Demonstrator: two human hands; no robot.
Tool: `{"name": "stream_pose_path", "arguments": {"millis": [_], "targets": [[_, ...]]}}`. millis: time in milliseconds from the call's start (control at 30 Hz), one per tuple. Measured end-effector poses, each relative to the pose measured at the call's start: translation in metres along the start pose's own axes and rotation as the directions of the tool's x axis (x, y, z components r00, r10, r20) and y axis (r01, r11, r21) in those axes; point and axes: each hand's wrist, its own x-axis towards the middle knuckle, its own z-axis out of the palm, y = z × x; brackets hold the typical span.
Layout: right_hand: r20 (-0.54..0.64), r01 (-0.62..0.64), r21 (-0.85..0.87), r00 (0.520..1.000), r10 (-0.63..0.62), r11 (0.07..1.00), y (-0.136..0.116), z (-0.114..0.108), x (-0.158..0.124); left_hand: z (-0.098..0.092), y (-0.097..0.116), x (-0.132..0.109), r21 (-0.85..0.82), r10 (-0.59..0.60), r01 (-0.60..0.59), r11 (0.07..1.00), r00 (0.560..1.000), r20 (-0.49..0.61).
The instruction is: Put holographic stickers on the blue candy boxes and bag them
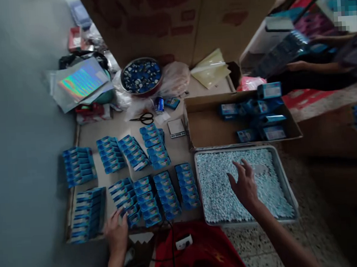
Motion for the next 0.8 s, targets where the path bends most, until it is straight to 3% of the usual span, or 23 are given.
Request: {"name": "stream_pose_path", "arguments": {"millis": [133,200,267,367,433,500,567,633,733,800], "targets": [[0.024,0.273,0.113,0.961,-0.277,0.955,-0.058,0.018,0.035,-0.006,-0.003,-0.044,-0.002,-0.162,0.162,0.987,0.987,0.015],[0.020,0.377,0.174,0.922,-0.386,0.910,-0.090,0.030,0.042,-0.012,-0.009,-0.067,-0.040,-0.302,0.301,0.953,0.953,-0.033],[0.028,0.465,0.229,0.875,-0.483,0.855,-0.117,0.041,0.045,-0.020,-0.019,-0.088,-0.103,-0.498,0.491,0.865,0.864,-0.070],[0.076,0.522,0.291,0.823,-0.563,0.802,-0.142,0.053,0.046,-0.031,-0.032,-0.112,-0.187,-0.756,0.744,0.641,0.655,0.012],[0.110,0.502,0.304,0.826,-0.553,0.810,-0.144,0.057,0.045,-0.035,-0.034,-0.124,-0.215,-0.830,0.831,0.514,0.544,0.119],[0.125,0.432,0.303,0.866,-0.485,0.849,-0.134,0.059,0.042,-0.034,-0.029,-0.132,-0.217,-0.840,0.861,0.461,0.502,0.205],[0.133,0.310,0.301,0.923,-0.362,0.902,-0.115,0.060,0.035,-0.027,-0.019,-0.136,-0.218,-0.808,0.848,0.483,0.528,0.260],[0.151,0.173,0.301,0.962,-0.226,0.938,-0.091,0.061,0.023,-0.016,-0.009,-0.137,-0.256,-0.745,0.799,0.544,0.600,0.291],[0.196,0.005,0.304,0.978,-0.067,0.953,-0.066,0.065,0.002,-0.003,-0.001,-0.139,-0.326,-0.674,0.715,0.618,0.696,0.249],[0.253,-0.047,0.334,0.966,-0.041,0.941,-0.067,0.070,-0.007,-0.002,-0.004,-0.143,-0.349,-0.670,0.693,0.631,0.713,0.206]]}}
